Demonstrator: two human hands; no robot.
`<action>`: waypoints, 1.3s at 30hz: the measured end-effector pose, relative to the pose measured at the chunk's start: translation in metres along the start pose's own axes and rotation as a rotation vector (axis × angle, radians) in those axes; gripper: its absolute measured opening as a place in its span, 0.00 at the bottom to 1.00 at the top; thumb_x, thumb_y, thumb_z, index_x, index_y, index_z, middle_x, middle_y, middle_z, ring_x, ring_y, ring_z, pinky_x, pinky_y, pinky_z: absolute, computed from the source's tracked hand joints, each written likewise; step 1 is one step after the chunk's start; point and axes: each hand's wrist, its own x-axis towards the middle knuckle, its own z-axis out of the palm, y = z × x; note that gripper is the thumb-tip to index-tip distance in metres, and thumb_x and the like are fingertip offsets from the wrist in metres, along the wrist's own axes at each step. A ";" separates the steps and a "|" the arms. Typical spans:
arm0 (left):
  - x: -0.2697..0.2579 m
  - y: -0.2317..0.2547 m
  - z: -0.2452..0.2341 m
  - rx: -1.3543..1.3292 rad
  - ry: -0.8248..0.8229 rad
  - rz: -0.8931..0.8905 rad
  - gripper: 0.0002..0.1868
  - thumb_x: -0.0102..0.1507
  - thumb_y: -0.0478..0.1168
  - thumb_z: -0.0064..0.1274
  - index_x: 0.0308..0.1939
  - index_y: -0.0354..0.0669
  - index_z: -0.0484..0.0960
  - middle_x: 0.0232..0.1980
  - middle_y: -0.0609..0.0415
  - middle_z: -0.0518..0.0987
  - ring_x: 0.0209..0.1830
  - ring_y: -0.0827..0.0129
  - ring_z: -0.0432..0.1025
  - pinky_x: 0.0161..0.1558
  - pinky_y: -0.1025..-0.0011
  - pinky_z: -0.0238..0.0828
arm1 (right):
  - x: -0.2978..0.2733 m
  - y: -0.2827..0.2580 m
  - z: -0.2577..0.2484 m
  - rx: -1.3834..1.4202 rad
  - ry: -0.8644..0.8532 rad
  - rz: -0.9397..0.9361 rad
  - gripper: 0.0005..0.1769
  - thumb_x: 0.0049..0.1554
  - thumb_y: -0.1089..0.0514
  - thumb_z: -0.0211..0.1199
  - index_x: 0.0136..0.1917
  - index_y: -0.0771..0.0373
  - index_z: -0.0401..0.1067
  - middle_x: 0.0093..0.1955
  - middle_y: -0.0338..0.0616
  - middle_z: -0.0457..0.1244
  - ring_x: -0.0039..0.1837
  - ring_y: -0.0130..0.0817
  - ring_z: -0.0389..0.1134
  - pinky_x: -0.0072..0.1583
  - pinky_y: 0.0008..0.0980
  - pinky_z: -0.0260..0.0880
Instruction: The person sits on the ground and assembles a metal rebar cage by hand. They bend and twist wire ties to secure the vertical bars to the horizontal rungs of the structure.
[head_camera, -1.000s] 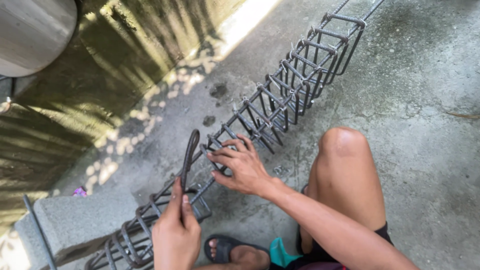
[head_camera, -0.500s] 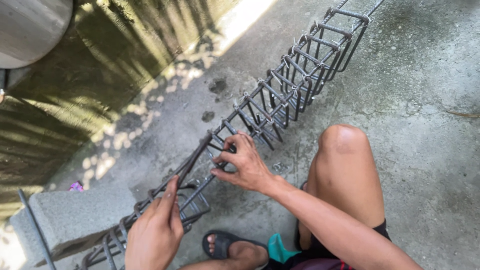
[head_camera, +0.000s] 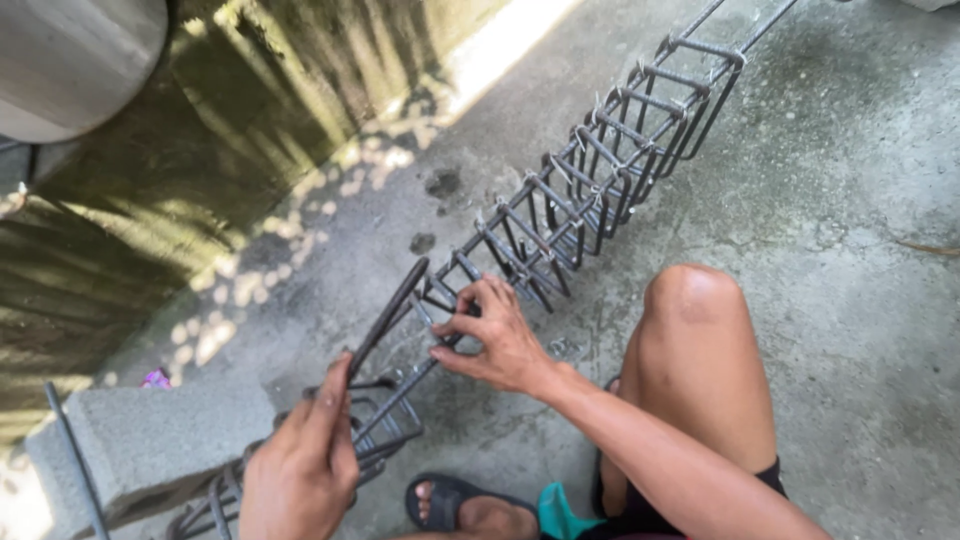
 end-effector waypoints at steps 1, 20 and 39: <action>0.006 -0.004 0.004 0.000 0.008 0.006 0.32 0.58 0.31 0.56 0.67 0.56 0.78 0.30 0.53 0.79 0.22 0.55 0.74 0.28 0.58 0.72 | 0.004 0.004 -0.001 -0.005 0.006 -0.006 0.13 0.48 0.51 0.75 0.46 0.54 0.81 0.51 0.43 0.57 0.59 0.43 0.58 0.70 0.48 0.52; 0.053 0.050 0.049 -0.503 -0.241 -0.496 0.26 0.64 0.38 0.43 0.68 0.38 0.74 0.44 0.43 0.84 0.33 0.59 0.77 0.36 0.66 0.73 | 0.004 -0.001 -0.005 -0.021 -0.033 0.021 0.15 0.48 0.49 0.75 0.47 0.54 0.80 0.51 0.42 0.60 0.58 0.43 0.62 0.72 0.49 0.51; 0.022 0.056 0.092 -0.826 -0.080 -0.574 0.26 0.67 0.36 0.41 0.69 0.31 0.71 0.58 0.44 0.84 0.45 0.69 0.78 0.44 0.75 0.75 | 0.005 -0.005 -0.006 -0.038 -0.020 0.010 0.14 0.48 0.49 0.74 0.47 0.54 0.81 0.49 0.42 0.60 0.57 0.42 0.62 0.73 0.48 0.51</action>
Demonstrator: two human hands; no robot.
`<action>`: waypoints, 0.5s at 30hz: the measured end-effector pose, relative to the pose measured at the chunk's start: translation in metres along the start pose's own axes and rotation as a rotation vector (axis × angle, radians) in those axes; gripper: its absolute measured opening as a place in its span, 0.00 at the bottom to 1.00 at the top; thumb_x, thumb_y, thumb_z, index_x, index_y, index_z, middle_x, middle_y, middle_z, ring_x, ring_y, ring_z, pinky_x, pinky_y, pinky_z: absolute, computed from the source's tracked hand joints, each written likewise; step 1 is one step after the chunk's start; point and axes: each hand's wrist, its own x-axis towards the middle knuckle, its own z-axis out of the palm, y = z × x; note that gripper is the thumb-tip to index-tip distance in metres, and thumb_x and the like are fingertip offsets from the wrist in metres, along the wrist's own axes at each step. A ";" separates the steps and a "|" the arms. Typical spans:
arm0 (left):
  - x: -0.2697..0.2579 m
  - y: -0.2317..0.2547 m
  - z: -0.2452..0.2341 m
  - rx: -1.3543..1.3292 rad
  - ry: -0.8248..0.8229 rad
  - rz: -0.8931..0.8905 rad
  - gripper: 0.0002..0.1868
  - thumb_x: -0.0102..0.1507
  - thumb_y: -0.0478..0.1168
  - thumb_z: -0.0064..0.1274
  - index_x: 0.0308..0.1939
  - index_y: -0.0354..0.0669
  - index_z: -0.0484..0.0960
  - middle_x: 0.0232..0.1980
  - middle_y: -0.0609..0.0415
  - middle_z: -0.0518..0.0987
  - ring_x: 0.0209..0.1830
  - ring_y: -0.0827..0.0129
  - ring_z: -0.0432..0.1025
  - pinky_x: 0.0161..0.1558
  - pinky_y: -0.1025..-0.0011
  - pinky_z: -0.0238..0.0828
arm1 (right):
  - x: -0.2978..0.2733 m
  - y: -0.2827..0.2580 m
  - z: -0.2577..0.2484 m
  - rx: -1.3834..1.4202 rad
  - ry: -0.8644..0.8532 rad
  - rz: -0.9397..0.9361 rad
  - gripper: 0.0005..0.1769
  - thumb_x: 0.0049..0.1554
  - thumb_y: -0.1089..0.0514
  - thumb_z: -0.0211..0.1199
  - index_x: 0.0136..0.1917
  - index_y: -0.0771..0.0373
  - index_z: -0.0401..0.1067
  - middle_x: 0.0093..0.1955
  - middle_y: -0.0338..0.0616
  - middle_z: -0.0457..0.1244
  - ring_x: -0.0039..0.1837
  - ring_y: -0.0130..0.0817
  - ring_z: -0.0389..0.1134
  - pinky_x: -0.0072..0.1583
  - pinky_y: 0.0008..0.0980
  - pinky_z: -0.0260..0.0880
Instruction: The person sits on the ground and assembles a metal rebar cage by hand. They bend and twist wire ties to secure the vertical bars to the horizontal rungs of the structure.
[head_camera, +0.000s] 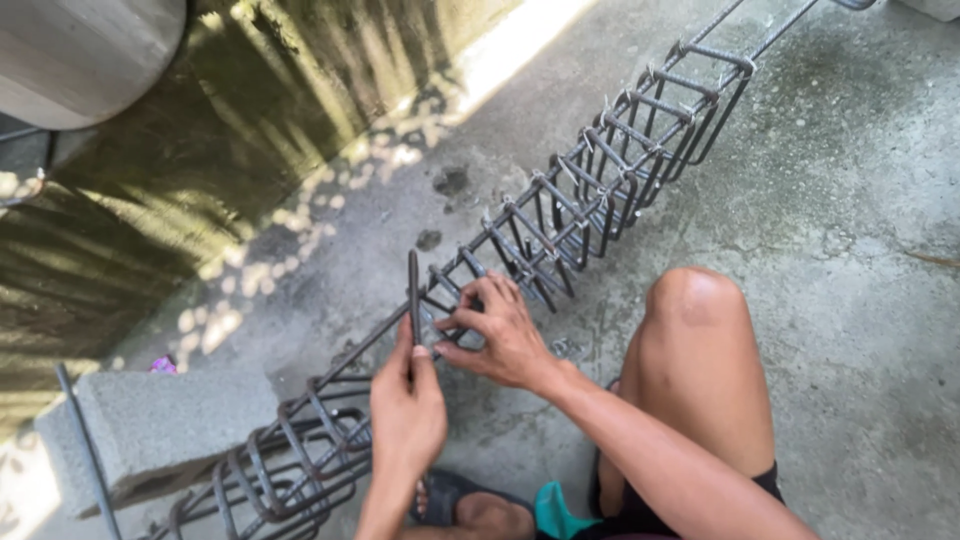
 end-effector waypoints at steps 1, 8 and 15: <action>-0.003 0.009 0.001 -0.001 -0.009 0.007 0.26 0.67 0.36 0.41 0.69 0.31 0.71 0.58 0.44 0.84 0.45 0.69 0.78 0.44 0.75 0.75 | 0.004 0.001 0.000 -0.008 0.007 0.004 0.14 0.48 0.49 0.74 0.47 0.54 0.81 0.49 0.42 0.60 0.57 0.42 0.62 0.73 0.48 0.51; -0.007 -0.001 0.005 -0.074 0.023 -0.052 0.26 0.67 0.36 0.41 0.70 0.34 0.72 0.50 0.47 0.85 0.35 0.72 0.74 0.36 0.77 0.73 | 0.001 0.001 0.000 -0.032 -0.010 -0.004 0.14 0.49 0.48 0.74 0.47 0.54 0.80 0.50 0.42 0.59 0.59 0.44 0.62 0.74 0.51 0.49; 0.010 0.018 -0.046 0.132 0.169 -0.066 0.20 0.70 0.40 0.40 0.62 0.38 0.79 0.26 0.51 0.77 0.22 0.68 0.67 0.26 0.69 0.66 | 0.000 0.002 0.005 -0.039 -0.008 0.003 0.16 0.48 0.49 0.74 0.49 0.54 0.79 0.51 0.43 0.58 0.60 0.45 0.60 0.72 0.49 0.50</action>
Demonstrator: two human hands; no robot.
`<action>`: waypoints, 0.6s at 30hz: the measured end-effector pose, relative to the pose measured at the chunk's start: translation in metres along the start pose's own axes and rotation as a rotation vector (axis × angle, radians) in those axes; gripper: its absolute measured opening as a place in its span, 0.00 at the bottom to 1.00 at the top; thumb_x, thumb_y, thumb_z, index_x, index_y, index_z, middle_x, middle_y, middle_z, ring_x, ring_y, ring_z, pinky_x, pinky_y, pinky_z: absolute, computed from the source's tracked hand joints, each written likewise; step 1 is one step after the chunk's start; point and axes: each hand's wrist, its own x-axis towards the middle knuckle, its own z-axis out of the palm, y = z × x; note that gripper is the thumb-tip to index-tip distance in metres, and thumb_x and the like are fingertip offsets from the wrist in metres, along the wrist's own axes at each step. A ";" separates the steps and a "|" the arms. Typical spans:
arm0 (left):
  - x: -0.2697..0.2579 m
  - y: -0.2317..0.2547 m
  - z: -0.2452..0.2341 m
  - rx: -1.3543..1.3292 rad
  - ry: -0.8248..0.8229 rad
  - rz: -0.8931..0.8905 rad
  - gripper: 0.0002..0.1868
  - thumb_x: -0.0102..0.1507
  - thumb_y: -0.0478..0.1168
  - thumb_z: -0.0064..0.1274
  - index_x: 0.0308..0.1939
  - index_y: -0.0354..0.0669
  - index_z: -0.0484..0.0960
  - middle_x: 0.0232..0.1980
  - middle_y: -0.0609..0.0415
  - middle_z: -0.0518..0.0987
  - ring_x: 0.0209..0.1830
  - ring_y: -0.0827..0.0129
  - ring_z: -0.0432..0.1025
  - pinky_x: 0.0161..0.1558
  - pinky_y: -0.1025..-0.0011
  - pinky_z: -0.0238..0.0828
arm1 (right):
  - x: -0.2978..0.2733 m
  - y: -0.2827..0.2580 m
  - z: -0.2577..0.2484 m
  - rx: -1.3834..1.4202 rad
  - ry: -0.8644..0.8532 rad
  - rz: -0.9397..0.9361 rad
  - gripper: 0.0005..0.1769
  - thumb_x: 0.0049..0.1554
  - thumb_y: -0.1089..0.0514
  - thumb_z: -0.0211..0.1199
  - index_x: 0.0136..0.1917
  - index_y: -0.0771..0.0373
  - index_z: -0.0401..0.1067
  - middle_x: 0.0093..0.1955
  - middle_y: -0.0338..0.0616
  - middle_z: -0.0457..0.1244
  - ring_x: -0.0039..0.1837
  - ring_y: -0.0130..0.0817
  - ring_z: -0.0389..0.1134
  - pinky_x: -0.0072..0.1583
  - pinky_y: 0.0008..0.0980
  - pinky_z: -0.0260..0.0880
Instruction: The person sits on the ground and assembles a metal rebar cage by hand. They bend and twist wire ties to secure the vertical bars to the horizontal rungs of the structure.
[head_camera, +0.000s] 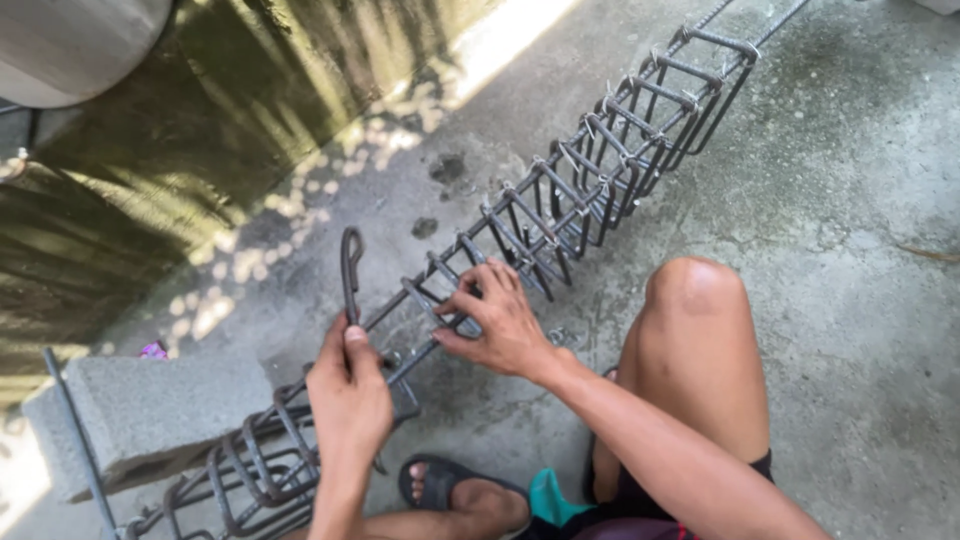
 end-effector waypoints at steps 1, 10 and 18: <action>0.002 -0.010 -0.006 -0.002 0.011 0.001 0.20 0.70 0.40 0.40 0.62 0.38 0.79 0.26 0.51 0.77 0.22 0.68 0.67 0.26 0.69 0.66 | -0.003 -0.001 0.002 0.003 -0.001 -0.011 0.16 0.48 0.49 0.74 0.49 0.54 0.79 0.51 0.43 0.58 0.60 0.45 0.60 0.72 0.49 0.50; 0.003 -0.032 -0.017 -0.103 -0.111 -0.057 0.18 0.71 0.40 0.40 0.59 0.40 0.82 0.21 0.56 0.69 0.18 0.73 0.60 0.21 0.73 0.55 | -0.005 0.000 0.005 -0.061 -0.003 0.023 0.20 0.49 0.47 0.73 0.54 0.52 0.78 0.53 0.44 0.57 0.63 0.49 0.57 0.72 0.50 0.51; -0.011 -0.043 0.002 -0.266 -0.126 -0.033 0.19 0.71 0.40 0.40 0.60 0.41 0.83 0.21 0.61 0.66 0.18 0.76 0.57 0.20 0.75 0.52 | -0.003 0.000 0.005 -0.123 -0.002 -0.025 0.23 0.49 0.48 0.73 0.58 0.51 0.79 0.51 0.43 0.58 0.57 0.42 0.61 0.75 0.52 0.51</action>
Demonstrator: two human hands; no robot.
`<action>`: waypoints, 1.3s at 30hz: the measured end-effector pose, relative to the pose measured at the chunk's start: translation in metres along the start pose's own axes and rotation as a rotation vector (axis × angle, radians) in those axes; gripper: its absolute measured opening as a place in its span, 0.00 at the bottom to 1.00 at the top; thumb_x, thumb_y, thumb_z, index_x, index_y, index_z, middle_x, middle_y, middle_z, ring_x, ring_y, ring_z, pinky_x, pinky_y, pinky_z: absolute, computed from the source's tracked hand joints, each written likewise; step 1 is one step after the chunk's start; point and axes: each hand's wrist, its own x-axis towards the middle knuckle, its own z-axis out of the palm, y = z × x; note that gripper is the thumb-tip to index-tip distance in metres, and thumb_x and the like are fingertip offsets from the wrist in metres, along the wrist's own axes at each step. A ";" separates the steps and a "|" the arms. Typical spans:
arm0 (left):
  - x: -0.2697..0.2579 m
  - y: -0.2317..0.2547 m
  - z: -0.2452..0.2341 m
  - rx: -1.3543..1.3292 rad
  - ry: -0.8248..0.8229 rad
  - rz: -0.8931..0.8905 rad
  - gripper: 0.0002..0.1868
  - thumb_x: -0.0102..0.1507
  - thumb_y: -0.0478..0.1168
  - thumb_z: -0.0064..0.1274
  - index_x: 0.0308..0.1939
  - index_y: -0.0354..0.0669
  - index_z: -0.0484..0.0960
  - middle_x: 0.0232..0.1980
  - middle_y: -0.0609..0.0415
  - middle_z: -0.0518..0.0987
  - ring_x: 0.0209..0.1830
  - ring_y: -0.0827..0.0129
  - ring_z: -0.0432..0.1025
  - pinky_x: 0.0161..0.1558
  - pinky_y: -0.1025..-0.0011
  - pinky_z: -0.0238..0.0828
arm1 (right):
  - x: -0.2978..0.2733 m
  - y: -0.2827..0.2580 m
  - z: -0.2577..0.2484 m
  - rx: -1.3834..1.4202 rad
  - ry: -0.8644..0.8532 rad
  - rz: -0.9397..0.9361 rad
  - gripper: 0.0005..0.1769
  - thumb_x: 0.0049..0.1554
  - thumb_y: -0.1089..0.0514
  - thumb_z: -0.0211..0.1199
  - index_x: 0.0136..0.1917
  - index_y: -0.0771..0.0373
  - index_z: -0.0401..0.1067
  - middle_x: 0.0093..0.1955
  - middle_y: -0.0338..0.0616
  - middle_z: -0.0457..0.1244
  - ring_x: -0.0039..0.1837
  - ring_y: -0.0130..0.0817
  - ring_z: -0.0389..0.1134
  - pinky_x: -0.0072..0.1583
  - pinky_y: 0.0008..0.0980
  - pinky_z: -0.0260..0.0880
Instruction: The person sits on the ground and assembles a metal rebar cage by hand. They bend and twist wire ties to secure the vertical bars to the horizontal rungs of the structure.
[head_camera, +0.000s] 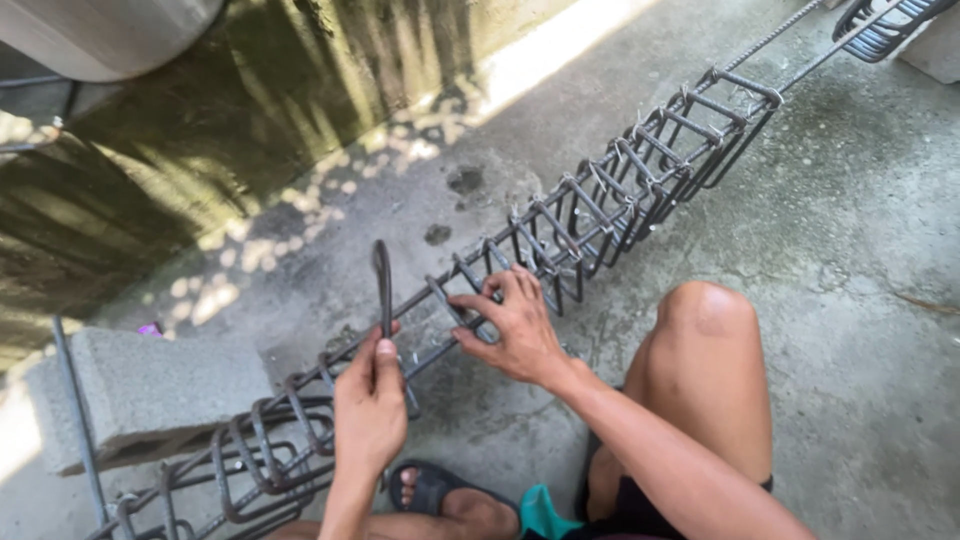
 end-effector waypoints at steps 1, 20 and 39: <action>-0.002 -0.003 -0.001 -0.005 -0.007 -0.009 0.19 0.71 0.40 0.40 0.60 0.41 0.83 0.21 0.61 0.66 0.18 0.76 0.57 0.20 0.75 0.52 | -0.004 -0.001 -0.001 -0.005 -0.009 0.007 0.23 0.49 0.48 0.73 0.58 0.51 0.79 0.51 0.43 0.58 0.57 0.42 0.61 0.75 0.52 0.51; -0.010 0.018 -0.002 -0.420 -0.160 -0.284 0.19 0.71 0.41 0.41 0.61 0.44 0.83 0.20 0.59 0.62 0.13 0.77 0.51 0.14 0.76 0.44 | -0.004 0.000 0.003 -0.046 -0.065 0.021 0.23 0.52 0.47 0.71 0.61 0.49 0.78 0.52 0.45 0.55 0.60 0.47 0.57 0.68 0.47 0.55; -0.024 0.041 0.017 -0.611 -0.172 -0.057 0.22 0.73 0.43 0.36 0.62 0.34 0.79 0.16 0.58 0.55 0.02 0.71 0.54 0.04 0.74 0.52 | -0.014 0.029 0.022 -0.059 -0.045 0.013 0.24 0.52 0.39 0.72 0.61 0.39 0.77 0.51 0.41 0.54 0.61 0.48 0.61 0.76 0.56 0.50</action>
